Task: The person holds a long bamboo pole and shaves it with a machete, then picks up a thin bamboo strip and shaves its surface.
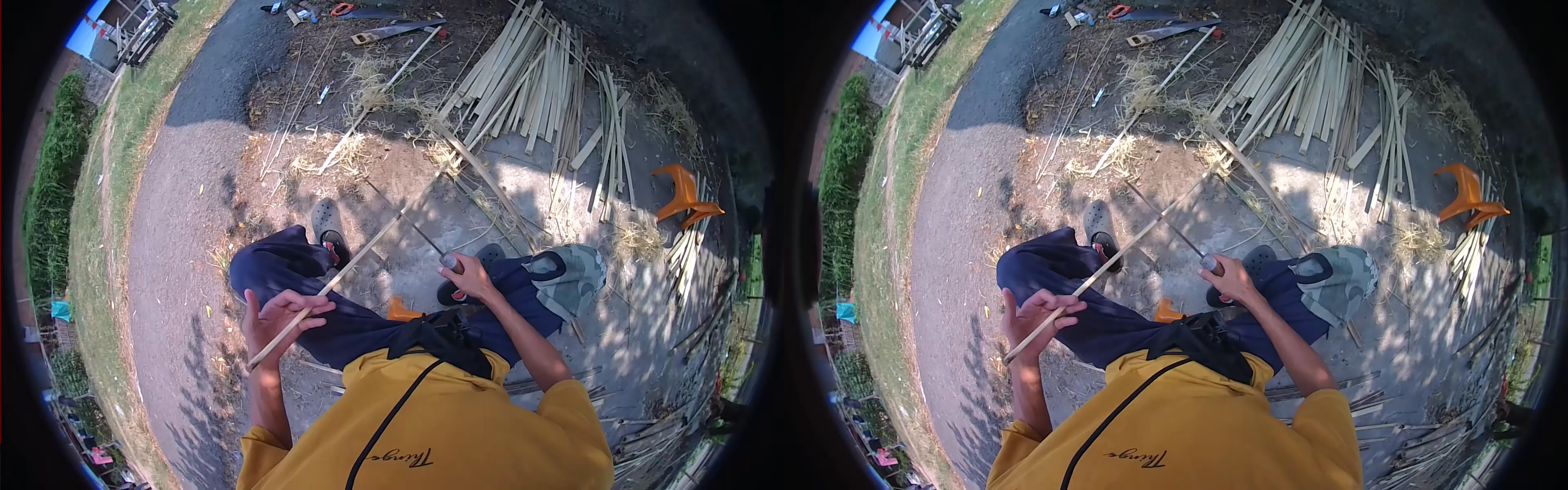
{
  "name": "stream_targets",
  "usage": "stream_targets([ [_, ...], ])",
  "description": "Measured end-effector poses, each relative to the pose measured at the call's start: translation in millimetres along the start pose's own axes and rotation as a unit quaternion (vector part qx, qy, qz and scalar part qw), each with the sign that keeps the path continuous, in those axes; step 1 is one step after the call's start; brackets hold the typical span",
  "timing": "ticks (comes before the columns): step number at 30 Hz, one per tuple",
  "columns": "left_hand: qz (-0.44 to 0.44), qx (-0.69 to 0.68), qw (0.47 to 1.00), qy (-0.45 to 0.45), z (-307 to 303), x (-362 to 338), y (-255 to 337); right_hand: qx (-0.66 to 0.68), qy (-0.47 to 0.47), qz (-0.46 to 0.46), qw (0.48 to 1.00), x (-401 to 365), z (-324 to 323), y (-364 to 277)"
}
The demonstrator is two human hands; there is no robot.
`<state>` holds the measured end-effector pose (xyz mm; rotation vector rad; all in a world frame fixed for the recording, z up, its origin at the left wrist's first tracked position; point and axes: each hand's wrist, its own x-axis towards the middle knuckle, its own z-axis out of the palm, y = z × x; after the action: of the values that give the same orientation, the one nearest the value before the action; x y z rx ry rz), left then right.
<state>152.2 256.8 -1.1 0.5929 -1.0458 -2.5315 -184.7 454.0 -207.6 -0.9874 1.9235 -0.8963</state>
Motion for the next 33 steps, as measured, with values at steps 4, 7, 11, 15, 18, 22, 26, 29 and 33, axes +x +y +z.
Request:
stream_targets([
  [4, 0.192, -0.168, 0.967, 0.004, 0, 21, 10, 0.067, 0.049, -0.004, 0.997, 2, -6, -10],
  [7, 0.338, -0.122, 0.933, 0.022, 48, 45, 53, 0.186, 0.042, 0.021, 0.981, -7, -10, -24],
  [11, 0.437, 0.402, 0.804, -0.029, 87, 73, 120, 0.308, 0.022, 0.029, 0.951, -24, -34, -65],
  [15, 0.421, 0.570, 0.706, 0.018, 145, 95, 167, 0.328, 0.012, 0.003, 0.944, -45, -53, -98],
  [18, 0.509, 0.542, 0.669, -0.013, 187, 131, 193, 0.358, 0.004, -0.030, 0.933, -57, -59, -128],
  [22, 0.440, 0.285, 0.847, -0.088, 240, 175, 196, 0.388, -0.014, -0.067, 0.919, -66, -61, -165],
  [26, 0.309, 0.265, 0.876, -0.257, 280, 177, 228, 0.420, -0.032, -0.110, 0.900, -79, -72, -206],
  [29, 0.325, 0.301, 0.859, -0.258, 316, 167, 235, 0.469, -0.053, -0.120, 0.873, -85, -72, -226],
  [33, 0.326, 0.278, 0.879, -0.207, 320, 192, 220, 0.482, -0.060, -0.124, 0.865, -72, -57, -229],
])
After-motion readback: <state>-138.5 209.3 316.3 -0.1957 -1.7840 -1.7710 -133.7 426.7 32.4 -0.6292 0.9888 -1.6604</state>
